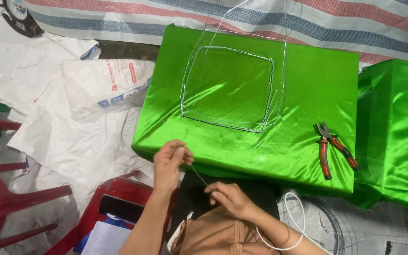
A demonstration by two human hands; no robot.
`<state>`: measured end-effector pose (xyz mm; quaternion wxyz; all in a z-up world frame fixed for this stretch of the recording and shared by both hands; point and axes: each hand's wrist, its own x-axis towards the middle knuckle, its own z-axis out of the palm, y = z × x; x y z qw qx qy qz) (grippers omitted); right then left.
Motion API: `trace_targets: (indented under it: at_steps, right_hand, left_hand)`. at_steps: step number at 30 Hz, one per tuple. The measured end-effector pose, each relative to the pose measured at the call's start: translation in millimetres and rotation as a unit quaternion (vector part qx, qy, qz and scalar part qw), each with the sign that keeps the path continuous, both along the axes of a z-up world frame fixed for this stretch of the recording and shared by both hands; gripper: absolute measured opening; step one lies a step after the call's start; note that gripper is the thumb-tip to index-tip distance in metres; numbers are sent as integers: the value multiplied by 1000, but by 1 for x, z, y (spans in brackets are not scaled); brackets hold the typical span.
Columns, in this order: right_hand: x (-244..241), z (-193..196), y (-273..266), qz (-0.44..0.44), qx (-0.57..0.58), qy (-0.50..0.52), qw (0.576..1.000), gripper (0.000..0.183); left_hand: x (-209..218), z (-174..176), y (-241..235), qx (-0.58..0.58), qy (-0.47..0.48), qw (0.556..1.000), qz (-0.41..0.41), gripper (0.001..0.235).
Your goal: The person is using pliers and their hands to bend, twist, and cut metal wire to construct a rectangular frame on a green-covered table.
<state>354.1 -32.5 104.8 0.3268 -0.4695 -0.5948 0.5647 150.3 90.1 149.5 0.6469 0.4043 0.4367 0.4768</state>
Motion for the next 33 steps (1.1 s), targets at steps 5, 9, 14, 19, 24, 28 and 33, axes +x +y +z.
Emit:
trace_targets:
  at_steps: [5,9,14,19,24,28,33]
  right_hand:
    - [0,23,16,-80,0,33,996,26]
    - [37,28,0,-157,55,-102,981,26]
    - [81,49,-20,-213,97,-228,945,24]
    - [101,59,-15,-173,51,-229,957,12]
    - [90,52,-5,-129,29,-183,974,19]
    - [86,55,1,-121,-11,-151,981,26]
    - [91,51,2,-115,-51,-136,983,25]
  left_hand:
    - [23,18,-6,45,89,989,-108,11]
    - [32,10,2,23,12,997,-75,9]
    - [65,-17,5,-28,-46,996,-66,10]
    - [79,-33,8,-109,-182,976,-52,14]
    - [85,-41,-2,-123,-162,978,-51,14]
    - [85,-40,-4,-141,-180,972,-57,15]
    - [93,-70,-9,-145,-221,961,-77,15]
